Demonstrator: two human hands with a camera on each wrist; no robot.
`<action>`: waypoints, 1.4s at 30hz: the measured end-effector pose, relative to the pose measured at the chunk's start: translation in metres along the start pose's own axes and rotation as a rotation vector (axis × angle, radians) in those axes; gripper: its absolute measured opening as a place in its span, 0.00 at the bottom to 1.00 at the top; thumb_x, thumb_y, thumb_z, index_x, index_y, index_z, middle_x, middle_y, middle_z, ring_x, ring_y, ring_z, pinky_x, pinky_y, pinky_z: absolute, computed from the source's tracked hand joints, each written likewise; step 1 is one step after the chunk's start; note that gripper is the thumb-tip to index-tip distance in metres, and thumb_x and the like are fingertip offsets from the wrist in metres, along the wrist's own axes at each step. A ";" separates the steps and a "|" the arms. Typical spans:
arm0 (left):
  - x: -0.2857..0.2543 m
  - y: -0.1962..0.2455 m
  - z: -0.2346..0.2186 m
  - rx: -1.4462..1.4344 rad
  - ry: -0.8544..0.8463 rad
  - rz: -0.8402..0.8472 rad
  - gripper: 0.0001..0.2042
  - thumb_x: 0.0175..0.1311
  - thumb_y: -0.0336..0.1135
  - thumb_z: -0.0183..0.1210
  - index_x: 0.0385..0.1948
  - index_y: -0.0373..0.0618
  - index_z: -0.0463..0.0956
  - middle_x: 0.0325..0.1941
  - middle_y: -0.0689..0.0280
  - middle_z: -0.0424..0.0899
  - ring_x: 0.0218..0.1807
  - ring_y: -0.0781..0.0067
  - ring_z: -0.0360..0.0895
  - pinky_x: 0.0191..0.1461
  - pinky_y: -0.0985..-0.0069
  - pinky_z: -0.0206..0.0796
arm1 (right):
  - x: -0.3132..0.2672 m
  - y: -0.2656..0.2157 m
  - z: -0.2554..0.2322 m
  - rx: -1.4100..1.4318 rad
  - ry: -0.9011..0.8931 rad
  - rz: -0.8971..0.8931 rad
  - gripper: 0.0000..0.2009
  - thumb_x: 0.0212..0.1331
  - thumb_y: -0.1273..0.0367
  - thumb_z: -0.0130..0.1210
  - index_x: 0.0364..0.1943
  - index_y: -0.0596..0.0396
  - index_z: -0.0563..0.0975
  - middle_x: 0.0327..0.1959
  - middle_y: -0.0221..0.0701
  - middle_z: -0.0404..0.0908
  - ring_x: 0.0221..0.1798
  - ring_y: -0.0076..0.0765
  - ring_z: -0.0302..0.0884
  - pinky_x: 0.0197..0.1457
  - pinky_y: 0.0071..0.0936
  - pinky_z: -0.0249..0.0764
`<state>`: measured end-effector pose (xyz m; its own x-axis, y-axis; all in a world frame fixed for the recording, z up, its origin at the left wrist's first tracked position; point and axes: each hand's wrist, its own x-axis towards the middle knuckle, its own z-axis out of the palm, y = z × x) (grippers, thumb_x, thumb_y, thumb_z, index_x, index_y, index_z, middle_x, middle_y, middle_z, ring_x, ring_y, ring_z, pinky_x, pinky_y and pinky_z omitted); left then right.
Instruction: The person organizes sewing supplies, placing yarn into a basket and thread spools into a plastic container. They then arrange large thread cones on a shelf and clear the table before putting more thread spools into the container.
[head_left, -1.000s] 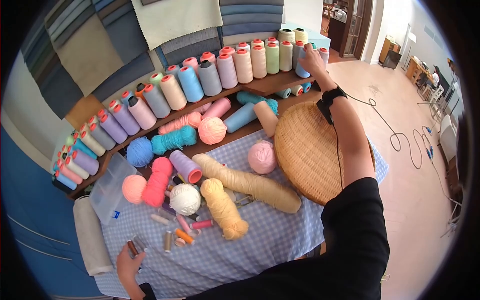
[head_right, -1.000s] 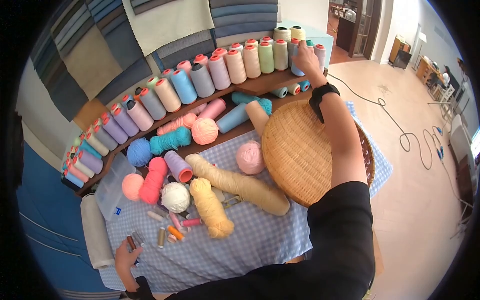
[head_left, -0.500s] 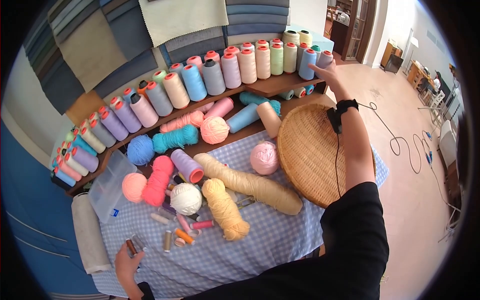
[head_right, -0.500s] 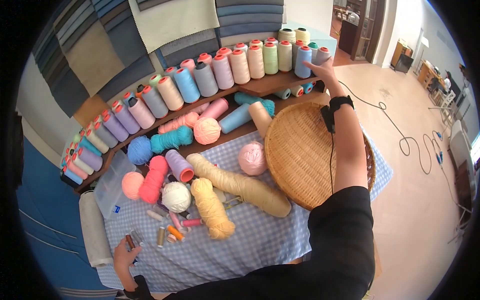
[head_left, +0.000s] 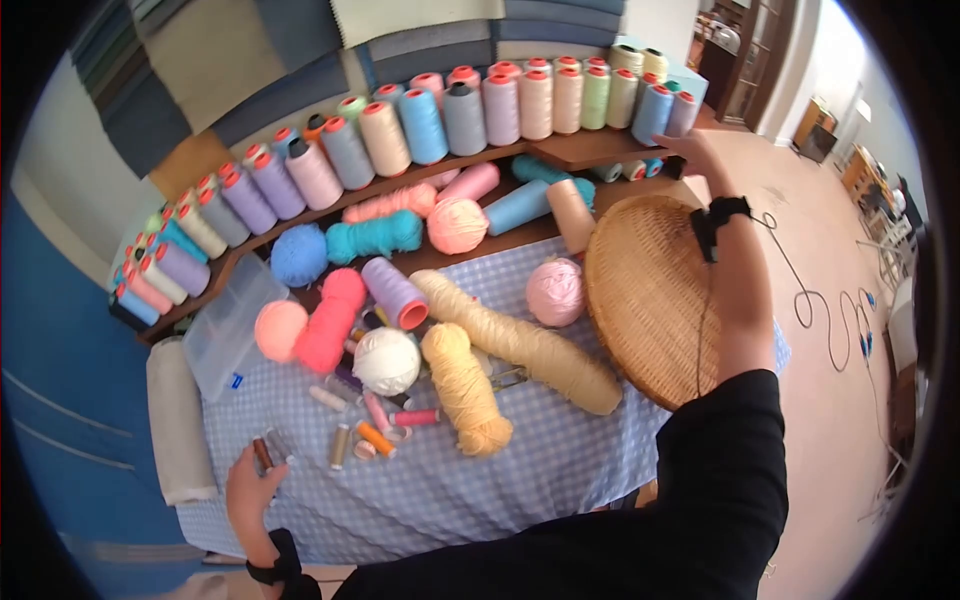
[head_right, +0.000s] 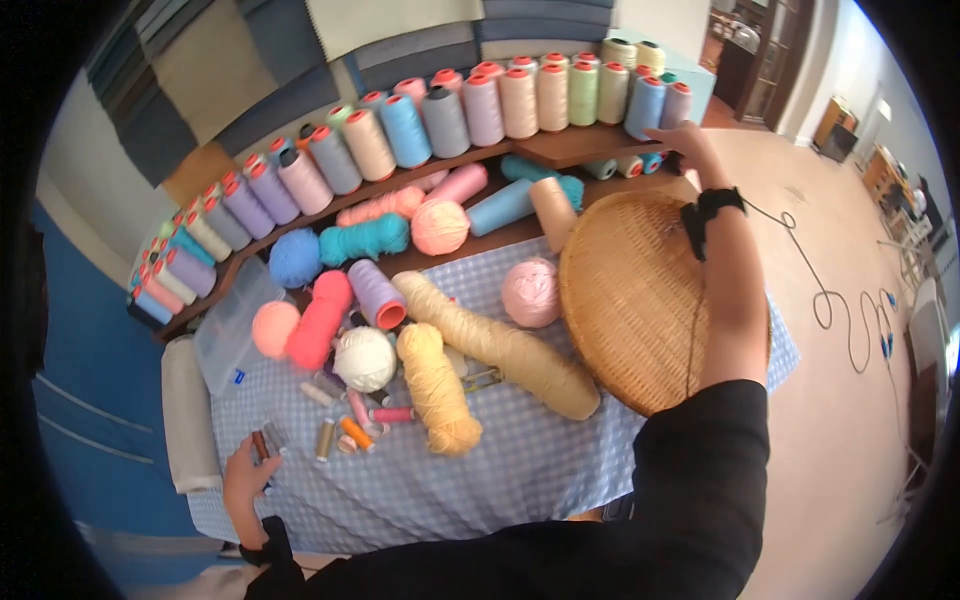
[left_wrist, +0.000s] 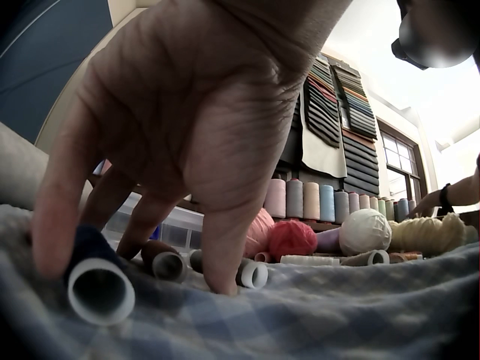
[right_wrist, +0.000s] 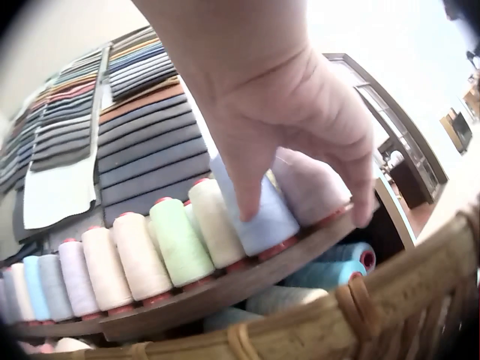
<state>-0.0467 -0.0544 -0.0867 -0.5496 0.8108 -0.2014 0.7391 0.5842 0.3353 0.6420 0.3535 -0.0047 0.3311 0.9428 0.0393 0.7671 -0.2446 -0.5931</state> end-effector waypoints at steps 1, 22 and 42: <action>0.000 0.000 0.000 0.029 0.017 0.044 0.31 0.39 0.42 0.68 0.49 0.37 0.71 0.40 0.47 0.80 0.43 0.48 0.77 0.45 0.63 0.68 | -0.018 -0.020 -0.007 -0.221 -0.045 0.019 0.29 0.41 0.47 0.64 0.30 0.64 0.77 0.20 0.37 0.77 0.18 0.31 0.73 0.19 0.25 0.70; -0.003 0.006 -0.001 0.029 0.001 0.049 0.33 0.42 0.44 0.68 0.51 0.36 0.70 0.47 0.49 0.77 0.50 0.49 0.73 0.52 0.64 0.65 | -0.118 -0.159 0.098 -0.633 -0.617 -0.310 0.28 0.43 0.53 0.63 0.45 0.59 0.73 0.39 0.43 0.79 0.26 0.43 0.81 0.22 0.33 0.77; -0.006 0.010 -0.003 0.035 -0.005 0.015 0.32 0.41 0.43 0.67 0.51 0.35 0.70 0.47 0.48 0.77 0.50 0.48 0.73 0.52 0.65 0.64 | -0.021 -0.111 0.040 -0.294 0.431 -0.332 0.20 0.51 0.60 0.57 0.47 0.49 0.67 0.44 0.43 0.78 0.48 0.51 0.76 0.46 0.43 0.73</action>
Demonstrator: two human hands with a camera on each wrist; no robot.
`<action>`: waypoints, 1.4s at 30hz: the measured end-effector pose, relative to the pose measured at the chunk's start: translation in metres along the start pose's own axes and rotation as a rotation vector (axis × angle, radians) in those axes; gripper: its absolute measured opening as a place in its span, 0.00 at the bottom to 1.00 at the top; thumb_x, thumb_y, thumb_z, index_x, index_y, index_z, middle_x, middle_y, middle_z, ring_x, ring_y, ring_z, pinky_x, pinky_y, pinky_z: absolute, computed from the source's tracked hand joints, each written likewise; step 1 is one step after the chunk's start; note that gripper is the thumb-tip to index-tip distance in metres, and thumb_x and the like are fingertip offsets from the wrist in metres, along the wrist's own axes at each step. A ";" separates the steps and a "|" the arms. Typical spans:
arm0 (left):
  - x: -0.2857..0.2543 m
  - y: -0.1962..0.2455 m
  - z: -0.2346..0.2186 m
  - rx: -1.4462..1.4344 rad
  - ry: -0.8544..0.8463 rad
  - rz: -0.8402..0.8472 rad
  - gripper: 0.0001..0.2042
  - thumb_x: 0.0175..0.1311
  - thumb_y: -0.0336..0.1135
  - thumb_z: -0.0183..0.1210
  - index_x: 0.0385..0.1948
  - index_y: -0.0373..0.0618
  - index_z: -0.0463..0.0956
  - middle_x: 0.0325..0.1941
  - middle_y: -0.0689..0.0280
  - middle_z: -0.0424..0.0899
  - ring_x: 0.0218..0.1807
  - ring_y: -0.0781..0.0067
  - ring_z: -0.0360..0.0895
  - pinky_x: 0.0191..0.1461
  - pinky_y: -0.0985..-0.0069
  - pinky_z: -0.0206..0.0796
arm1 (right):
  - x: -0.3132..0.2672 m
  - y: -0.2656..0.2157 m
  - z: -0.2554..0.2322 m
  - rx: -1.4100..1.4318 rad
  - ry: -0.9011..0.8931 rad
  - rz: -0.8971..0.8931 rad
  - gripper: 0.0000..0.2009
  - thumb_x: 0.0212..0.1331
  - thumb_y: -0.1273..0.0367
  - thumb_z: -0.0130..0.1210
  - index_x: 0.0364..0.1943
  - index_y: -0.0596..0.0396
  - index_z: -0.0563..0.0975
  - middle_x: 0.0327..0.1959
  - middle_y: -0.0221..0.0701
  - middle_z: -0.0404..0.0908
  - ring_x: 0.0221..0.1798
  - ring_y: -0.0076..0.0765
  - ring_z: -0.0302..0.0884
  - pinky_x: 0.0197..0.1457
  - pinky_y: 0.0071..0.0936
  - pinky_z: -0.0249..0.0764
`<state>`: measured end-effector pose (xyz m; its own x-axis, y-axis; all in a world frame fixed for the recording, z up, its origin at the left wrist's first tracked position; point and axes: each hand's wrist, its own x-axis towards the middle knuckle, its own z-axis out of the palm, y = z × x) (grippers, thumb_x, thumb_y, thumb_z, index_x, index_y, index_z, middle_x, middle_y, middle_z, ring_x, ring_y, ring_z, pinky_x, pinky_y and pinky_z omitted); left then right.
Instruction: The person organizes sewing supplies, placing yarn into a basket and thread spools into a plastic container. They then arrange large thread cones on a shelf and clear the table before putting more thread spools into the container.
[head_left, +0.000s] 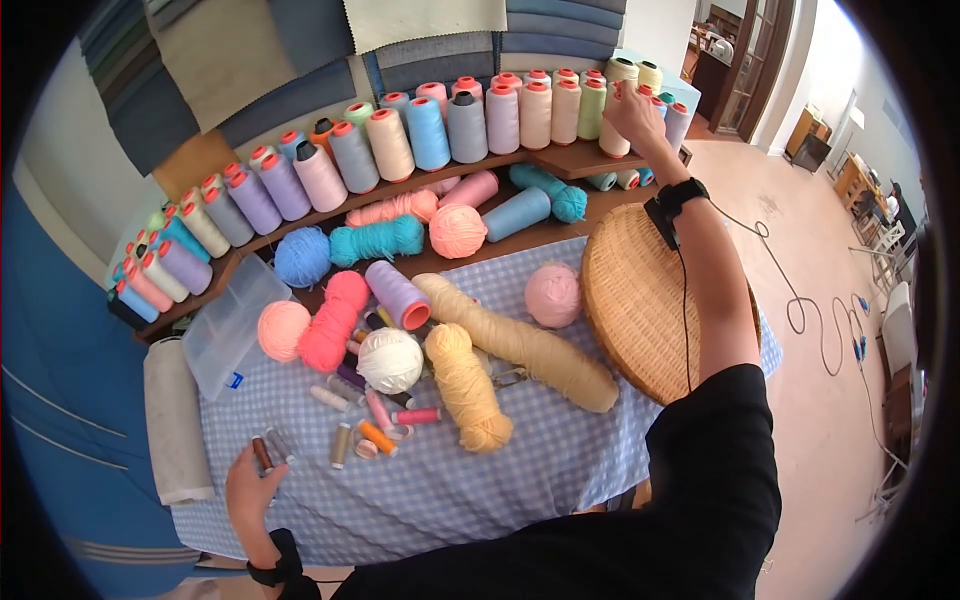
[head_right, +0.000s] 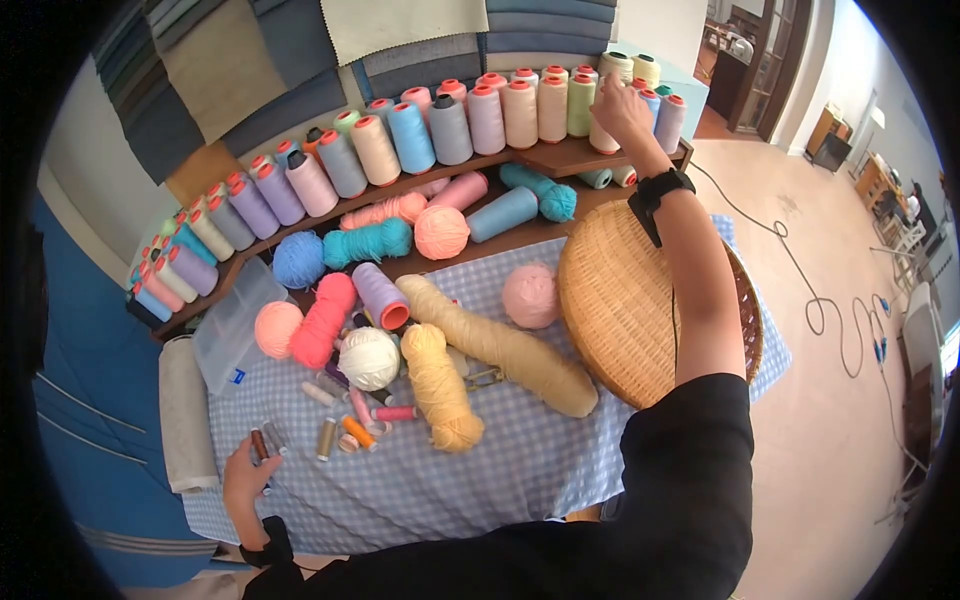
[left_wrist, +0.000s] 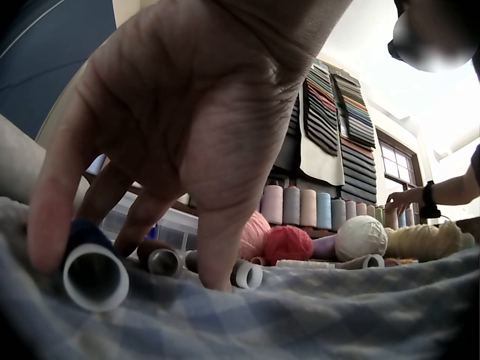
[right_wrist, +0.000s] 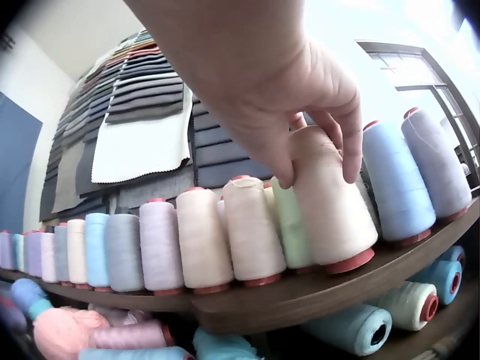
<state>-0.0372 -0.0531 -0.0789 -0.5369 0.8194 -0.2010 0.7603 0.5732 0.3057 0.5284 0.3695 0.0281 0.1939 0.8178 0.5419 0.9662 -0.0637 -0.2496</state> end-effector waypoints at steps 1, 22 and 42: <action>0.001 -0.002 0.001 -0.006 0.005 0.012 0.32 0.42 0.43 0.67 0.51 0.35 0.70 0.47 0.48 0.77 0.50 0.48 0.73 0.52 0.65 0.64 | 0.003 0.004 0.007 -0.009 0.018 -0.004 0.19 0.52 0.61 0.56 0.47 0.49 0.67 0.43 0.44 0.78 0.47 0.52 0.76 0.45 0.44 0.74; 0.002 -0.005 0.004 -0.042 0.023 0.036 0.31 0.40 0.42 0.68 0.49 0.35 0.71 0.43 0.50 0.78 0.47 0.49 0.74 0.50 0.64 0.66 | -0.017 -0.009 -0.007 -0.360 0.201 -0.330 0.08 0.52 0.74 0.50 0.37 0.50 0.73 0.43 0.34 0.72 0.47 0.42 0.73 0.38 0.36 0.76; 0.000 -0.003 0.002 -0.042 0.011 0.029 0.31 0.40 0.42 0.68 0.49 0.36 0.71 0.44 0.50 0.78 0.47 0.48 0.74 0.49 0.64 0.66 | -0.107 -0.110 0.067 -0.333 -0.681 -0.999 0.27 0.37 0.67 0.66 0.48 0.49 0.72 0.43 0.32 0.78 0.50 0.42 0.74 0.51 0.37 0.71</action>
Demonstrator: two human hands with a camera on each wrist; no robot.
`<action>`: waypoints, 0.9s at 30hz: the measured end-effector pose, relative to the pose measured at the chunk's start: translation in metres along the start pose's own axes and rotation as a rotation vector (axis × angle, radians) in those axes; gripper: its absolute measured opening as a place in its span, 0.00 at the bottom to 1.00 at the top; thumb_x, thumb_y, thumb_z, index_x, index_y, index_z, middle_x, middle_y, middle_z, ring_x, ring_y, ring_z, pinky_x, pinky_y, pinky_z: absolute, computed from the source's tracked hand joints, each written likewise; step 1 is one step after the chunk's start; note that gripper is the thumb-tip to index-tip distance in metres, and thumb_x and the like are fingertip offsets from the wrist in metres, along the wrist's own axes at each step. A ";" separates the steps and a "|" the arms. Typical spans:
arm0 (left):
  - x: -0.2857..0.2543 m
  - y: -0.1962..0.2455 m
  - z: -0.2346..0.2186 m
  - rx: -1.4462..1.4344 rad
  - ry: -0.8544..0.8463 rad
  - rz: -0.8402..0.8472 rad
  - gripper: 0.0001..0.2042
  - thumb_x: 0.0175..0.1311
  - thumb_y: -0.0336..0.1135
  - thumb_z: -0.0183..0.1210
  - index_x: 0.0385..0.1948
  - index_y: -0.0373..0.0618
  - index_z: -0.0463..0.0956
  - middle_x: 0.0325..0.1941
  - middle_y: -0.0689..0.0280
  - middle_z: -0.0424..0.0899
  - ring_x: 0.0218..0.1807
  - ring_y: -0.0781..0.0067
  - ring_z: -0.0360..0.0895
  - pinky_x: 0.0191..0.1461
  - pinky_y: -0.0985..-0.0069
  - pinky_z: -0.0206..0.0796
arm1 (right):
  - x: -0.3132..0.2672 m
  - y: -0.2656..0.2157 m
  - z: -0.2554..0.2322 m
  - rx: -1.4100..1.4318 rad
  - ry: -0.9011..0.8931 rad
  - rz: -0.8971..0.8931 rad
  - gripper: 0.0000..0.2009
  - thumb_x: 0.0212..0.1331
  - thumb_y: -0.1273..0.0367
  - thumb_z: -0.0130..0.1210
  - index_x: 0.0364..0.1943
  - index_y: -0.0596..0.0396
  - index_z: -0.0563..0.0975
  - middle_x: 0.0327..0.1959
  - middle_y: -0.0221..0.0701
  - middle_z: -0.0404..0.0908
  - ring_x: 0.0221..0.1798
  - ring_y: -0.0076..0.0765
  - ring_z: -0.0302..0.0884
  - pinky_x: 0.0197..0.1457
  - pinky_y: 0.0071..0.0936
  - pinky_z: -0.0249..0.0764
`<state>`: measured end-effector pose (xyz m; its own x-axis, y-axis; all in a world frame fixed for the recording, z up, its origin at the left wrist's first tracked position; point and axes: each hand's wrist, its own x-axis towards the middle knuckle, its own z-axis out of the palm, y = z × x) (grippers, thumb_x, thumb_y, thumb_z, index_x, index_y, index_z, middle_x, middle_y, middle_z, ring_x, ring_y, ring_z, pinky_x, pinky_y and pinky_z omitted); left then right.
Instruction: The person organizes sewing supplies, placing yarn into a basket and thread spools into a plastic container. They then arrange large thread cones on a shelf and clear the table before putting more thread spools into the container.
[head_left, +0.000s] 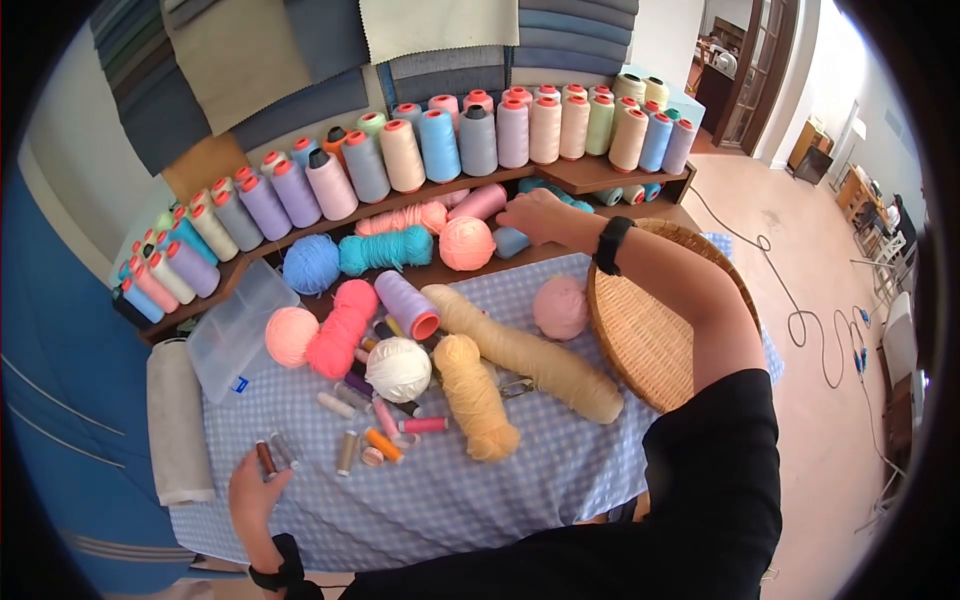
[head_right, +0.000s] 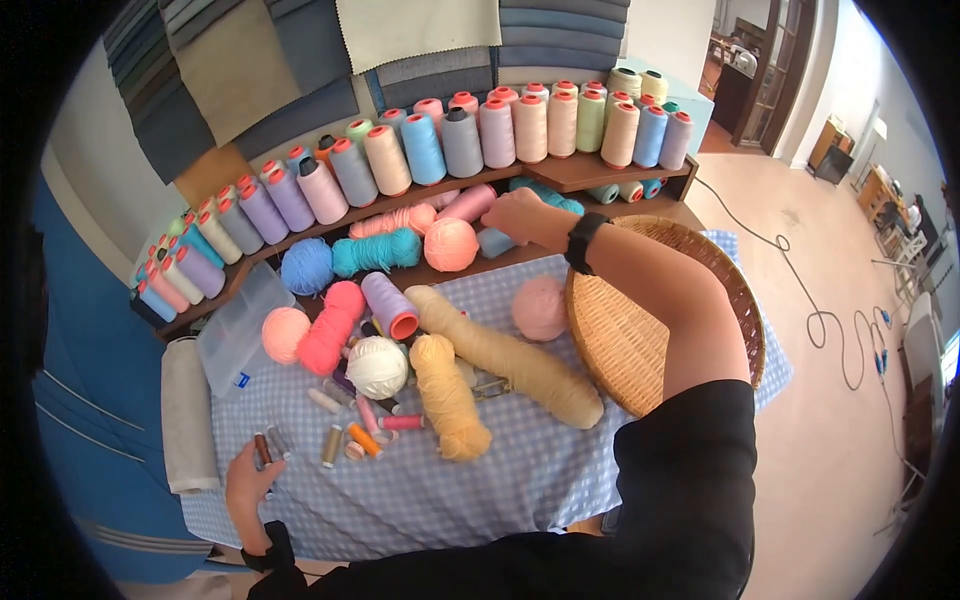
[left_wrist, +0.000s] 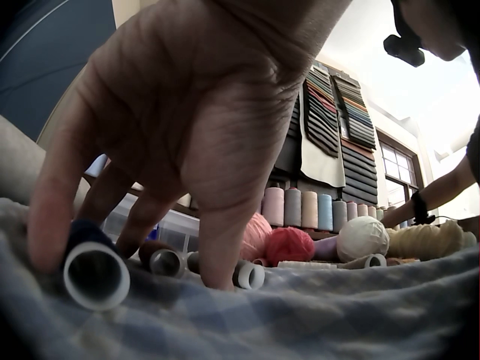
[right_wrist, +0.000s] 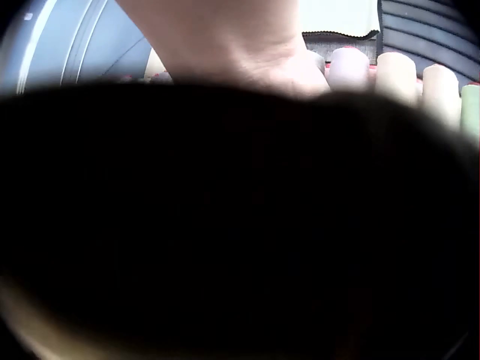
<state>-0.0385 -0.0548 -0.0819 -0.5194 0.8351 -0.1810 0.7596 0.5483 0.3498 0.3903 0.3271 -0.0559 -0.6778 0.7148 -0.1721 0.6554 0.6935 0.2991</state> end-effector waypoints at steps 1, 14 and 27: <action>0.000 -0.004 0.002 0.000 0.020 0.016 0.31 0.40 0.42 0.68 0.49 0.36 0.71 0.44 0.50 0.78 0.47 0.48 0.74 0.49 0.64 0.66 | -0.001 -0.002 0.000 -0.079 0.030 -0.025 0.27 0.36 0.66 0.66 0.47 0.48 0.72 0.42 0.32 0.78 0.49 0.42 0.74 0.49 0.37 0.72; -0.004 -0.009 0.004 -0.004 0.107 0.058 0.29 0.38 0.37 0.69 0.47 0.40 0.71 0.39 0.53 0.75 0.45 0.48 0.71 0.49 0.61 0.64 | -0.072 0.087 -0.050 0.500 0.871 0.754 0.37 0.39 0.58 0.66 0.53 0.60 0.62 0.42 0.48 0.78 0.44 0.53 0.77 0.46 0.39 0.73; -0.015 0.001 -0.003 -0.043 0.141 0.079 0.26 0.40 0.31 0.68 0.46 0.40 0.71 0.40 0.51 0.75 0.43 0.48 0.72 0.46 0.62 0.65 | -0.071 0.080 -0.039 0.291 0.754 0.966 0.34 0.42 0.66 0.65 0.56 0.50 0.60 0.55 0.45 0.66 0.49 0.59 0.73 0.45 0.43 0.75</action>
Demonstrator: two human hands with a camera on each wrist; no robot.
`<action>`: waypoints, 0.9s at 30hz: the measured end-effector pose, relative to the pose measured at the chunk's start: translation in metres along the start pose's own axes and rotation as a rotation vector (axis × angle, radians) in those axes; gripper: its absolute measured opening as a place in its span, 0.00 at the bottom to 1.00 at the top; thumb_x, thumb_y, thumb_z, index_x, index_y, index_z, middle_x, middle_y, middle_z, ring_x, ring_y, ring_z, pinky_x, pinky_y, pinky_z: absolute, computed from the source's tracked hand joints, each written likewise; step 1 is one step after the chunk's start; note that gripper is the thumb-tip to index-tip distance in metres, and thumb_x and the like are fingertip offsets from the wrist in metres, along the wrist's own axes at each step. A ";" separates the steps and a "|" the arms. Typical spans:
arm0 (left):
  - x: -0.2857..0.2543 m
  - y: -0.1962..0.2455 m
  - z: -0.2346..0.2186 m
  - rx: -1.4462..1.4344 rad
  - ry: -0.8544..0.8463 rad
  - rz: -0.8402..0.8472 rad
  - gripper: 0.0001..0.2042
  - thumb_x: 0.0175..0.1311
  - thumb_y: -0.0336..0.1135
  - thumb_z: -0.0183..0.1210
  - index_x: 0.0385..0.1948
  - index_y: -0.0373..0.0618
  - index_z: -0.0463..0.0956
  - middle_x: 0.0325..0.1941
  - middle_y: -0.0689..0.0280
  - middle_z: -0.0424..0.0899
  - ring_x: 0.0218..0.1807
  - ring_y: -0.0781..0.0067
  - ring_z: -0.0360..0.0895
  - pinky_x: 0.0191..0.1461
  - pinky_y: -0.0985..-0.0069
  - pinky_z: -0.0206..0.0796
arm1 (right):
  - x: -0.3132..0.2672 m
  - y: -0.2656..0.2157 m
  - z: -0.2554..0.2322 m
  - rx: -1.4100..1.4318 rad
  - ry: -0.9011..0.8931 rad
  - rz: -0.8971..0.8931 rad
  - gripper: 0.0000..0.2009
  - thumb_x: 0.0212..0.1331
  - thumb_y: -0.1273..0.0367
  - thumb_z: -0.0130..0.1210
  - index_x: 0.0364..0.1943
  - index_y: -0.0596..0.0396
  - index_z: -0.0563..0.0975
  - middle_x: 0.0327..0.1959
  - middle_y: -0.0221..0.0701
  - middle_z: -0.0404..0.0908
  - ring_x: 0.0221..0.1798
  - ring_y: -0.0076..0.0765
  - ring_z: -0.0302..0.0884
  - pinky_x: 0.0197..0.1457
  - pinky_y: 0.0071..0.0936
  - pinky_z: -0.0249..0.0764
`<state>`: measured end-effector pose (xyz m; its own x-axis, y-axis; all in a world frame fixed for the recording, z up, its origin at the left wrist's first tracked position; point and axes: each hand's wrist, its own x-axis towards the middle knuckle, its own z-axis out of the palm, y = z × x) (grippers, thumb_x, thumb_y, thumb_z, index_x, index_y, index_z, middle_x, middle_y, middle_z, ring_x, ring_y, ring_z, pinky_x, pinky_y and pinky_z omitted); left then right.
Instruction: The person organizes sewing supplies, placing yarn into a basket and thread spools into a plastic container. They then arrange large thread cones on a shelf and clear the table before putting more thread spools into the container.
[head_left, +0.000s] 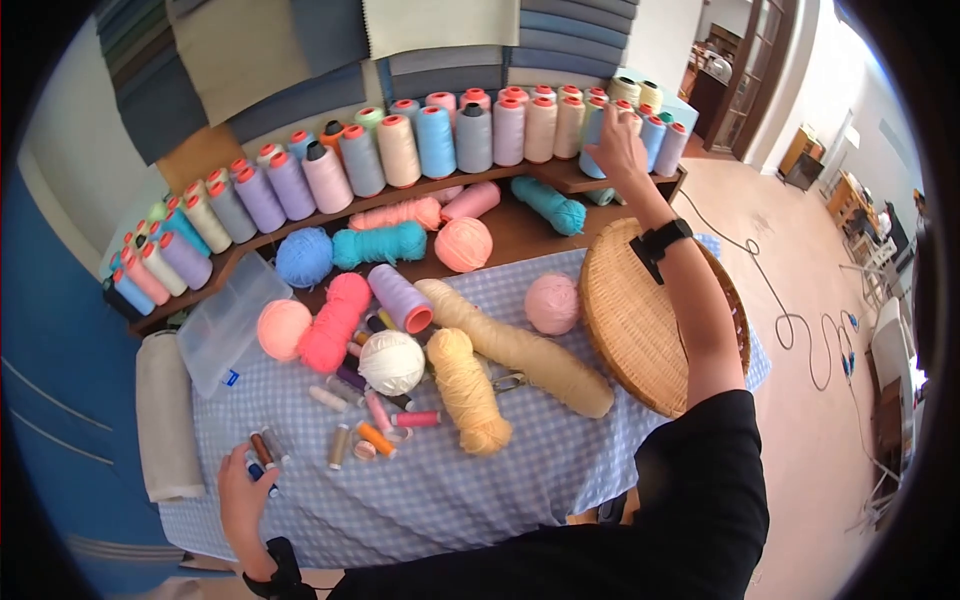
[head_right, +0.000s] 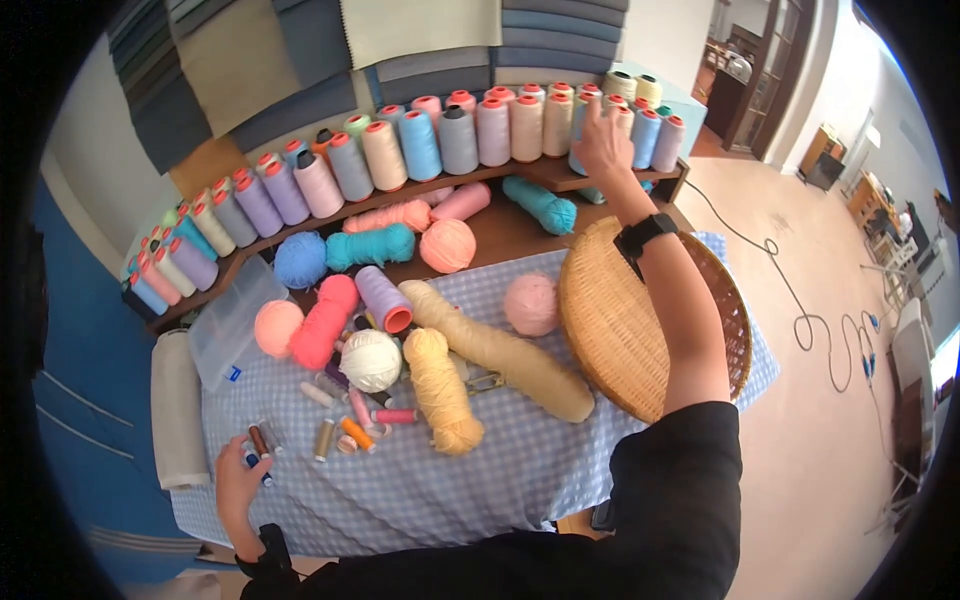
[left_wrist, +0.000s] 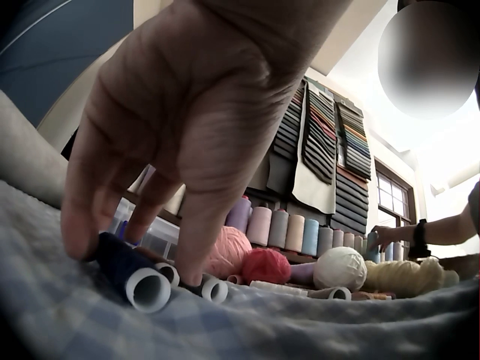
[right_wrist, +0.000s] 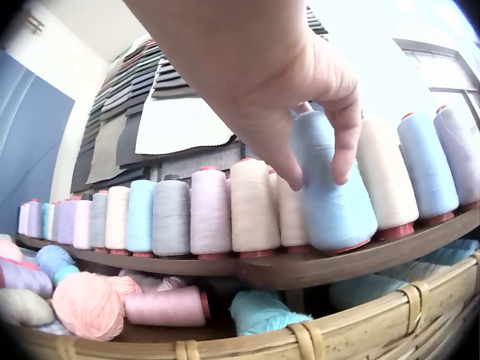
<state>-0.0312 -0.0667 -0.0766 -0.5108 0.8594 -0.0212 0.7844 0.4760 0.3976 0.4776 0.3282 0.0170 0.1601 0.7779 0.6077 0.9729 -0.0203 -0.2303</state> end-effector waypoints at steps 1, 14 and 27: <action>0.000 0.000 0.000 0.013 0.010 0.027 0.26 0.40 0.31 0.67 0.46 0.40 0.71 0.40 0.52 0.74 0.43 0.48 0.72 0.46 0.62 0.65 | -0.005 -0.012 -0.010 -0.090 0.005 0.007 0.33 0.42 0.65 0.65 0.54 0.51 0.62 0.54 0.43 0.64 0.49 0.57 0.73 0.42 0.42 0.77; -0.017 0.005 -0.021 -0.099 0.122 0.168 0.24 0.46 0.34 0.66 0.47 0.40 0.71 0.41 0.54 0.75 0.31 0.58 0.77 0.33 0.69 0.68 | -0.054 -0.140 0.062 -0.018 -0.608 -0.819 0.12 0.51 0.68 0.55 0.42 0.47 0.77 0.40 0.36 0.80 0.46 0.43 0.77 0.43 0.41 0.73; -0.031 -0.026 -0.047 -0.255 0.038 0.174 0.26 0.48 0.36 0.66 0.51 0.44 0.70 0.43 0.55 0.77 0.34 0.62 0.77 0.33 0.72 0.69 | -0.058 -0.120 0.090 -0.188 -0.282 -1.205 0.07 0.50 0.61 0.53 0.31 0.44 0.75 0.27 0.30 0.80 0.30 0.41 0.79 0.29 0.38 0.74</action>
<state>-0.0517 -0.1144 -0.0434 -0.3935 0.9139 0.1000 0.7502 0.2563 0.6095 0.3367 0.3420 -0.0590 -0.8665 0.4704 0.1673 0.4878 0.7262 0.4844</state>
